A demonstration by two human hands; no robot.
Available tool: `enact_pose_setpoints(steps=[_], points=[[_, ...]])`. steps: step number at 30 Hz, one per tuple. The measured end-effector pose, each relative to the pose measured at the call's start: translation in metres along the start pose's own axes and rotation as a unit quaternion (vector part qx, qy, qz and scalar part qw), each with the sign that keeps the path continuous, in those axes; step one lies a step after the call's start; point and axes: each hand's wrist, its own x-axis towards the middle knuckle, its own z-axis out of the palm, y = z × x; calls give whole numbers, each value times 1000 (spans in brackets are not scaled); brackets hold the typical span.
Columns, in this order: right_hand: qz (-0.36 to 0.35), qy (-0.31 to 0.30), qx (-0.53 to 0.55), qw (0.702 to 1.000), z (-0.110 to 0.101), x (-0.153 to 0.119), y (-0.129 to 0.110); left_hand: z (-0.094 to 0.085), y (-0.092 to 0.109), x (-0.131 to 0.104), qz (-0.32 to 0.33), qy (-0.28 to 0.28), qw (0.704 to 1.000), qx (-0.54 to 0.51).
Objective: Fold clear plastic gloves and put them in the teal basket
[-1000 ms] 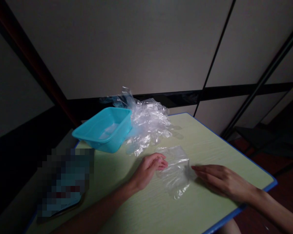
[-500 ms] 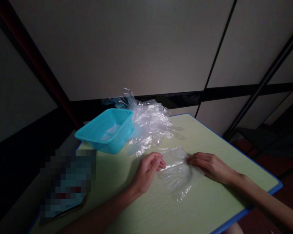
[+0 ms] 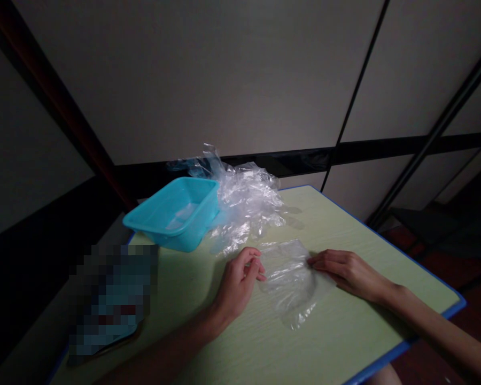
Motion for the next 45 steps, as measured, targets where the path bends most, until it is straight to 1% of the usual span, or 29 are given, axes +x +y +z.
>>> enact_pose_setpoints(steps=[4,8,11,13,15,18,22,28,32,37,41,45], points=[[29,-26,16,999,-10,7,-1,0,0,0,-4,0,1000,12],[73,-33,62,995,-20,23,4,0,-2,2,-13,6,1000,13],[116,-41,93,988,-22,35,9,0,-5,4,-23,16,1000,4],[144,-43,108,983,-20,42,11,0,-6,6,-29,25,999,-11],[174,-25,118,977,-15,46,11,0,-6,8,-42,30,998,-28],[213,21,133,968,-5,49,10,-1,-7,12,-74,29,995,-59],[242,58,128,960,7,51,9,-2,-9,16,-114,27,989,-92],[257,80,72,961,15,51,4,-5,-8,19,-140,13,985,-96],[262,78,56,960,16,49,4,-7,-3,19,-169,11,983,-74],[274,75,39,958,17,47,3,-6,-2,19,-171,15,983,-66],[258,88,42,961,18,46,6,-7,-2,19,-169,13,983,-65],[221,122,69,965,18,43,10,-7,-1,17,-163,10,984,-68]])
